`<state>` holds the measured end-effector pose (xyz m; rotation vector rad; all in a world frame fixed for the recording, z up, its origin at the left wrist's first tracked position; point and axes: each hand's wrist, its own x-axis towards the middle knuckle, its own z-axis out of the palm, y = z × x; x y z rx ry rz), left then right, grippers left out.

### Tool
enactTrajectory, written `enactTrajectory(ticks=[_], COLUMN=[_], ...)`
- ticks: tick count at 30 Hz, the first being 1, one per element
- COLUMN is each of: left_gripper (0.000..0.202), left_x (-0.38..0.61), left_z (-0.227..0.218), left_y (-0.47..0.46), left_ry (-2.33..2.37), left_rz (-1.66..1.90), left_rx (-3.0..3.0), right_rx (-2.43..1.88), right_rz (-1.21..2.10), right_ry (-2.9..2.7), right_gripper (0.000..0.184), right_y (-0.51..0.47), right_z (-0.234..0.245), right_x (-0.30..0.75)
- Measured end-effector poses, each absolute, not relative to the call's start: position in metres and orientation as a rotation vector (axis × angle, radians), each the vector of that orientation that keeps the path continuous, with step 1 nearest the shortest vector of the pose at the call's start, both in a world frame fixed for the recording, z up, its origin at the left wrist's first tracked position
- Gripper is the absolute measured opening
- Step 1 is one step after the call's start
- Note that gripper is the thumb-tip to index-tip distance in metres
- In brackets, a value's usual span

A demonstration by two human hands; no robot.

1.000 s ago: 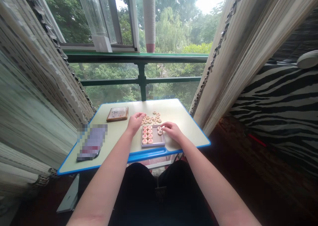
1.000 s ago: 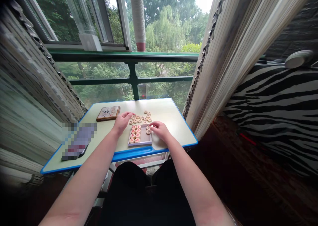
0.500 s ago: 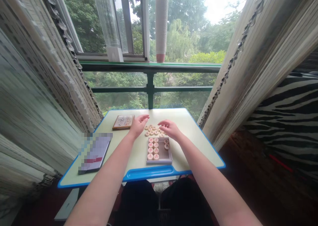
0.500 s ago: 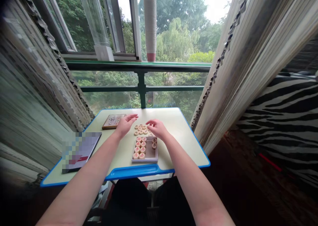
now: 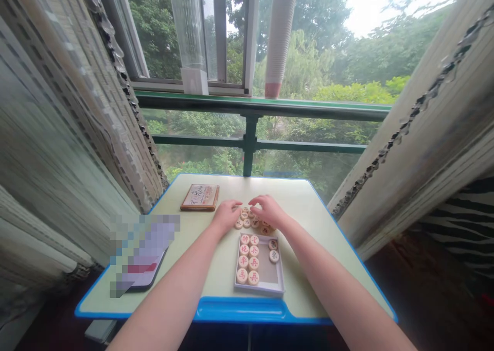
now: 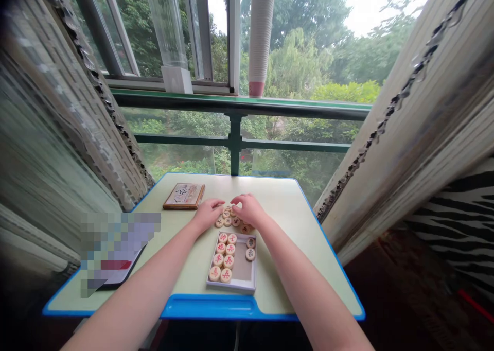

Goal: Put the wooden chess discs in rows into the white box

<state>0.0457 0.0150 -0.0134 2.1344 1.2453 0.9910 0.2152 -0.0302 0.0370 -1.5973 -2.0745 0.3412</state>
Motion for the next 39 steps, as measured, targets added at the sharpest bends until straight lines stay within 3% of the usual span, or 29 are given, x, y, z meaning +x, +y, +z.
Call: enactTrajectory(ticks=[8, 22, 28, 39], left_gripper=[0.023, 0.018, 0.015, 0.019], left_x=[0.045, 0.046, 0.046, 0.045], left_z=[-0.02, -0.016, -0.018, -0.012], left_y=[0.02, 0.013, 0.015, 0.017], left_ry=[1.224, 1.301, 1.286, 1.216], left_rz=[0.878, 0.877, 0.911, 0.986], left_rx=[2.294, 2.328, 2.276, 1.961], right_rx=[-1.627, -1.678, -1.604, -1.419], right_rz=[0.381, 0.436, 0.501, 0.475], right_ry=[-2.26, -2.068, -1.968, -1.969], right_gripper=[0.02, 0.018, 0.015, 0.025], right_y=[-0.013, -0.007, -0.008, -0.009], right_z=[0.033, 0.023, 0.022, 0.019], right_x=[0.213, 0.214, 0.215, 0.216])
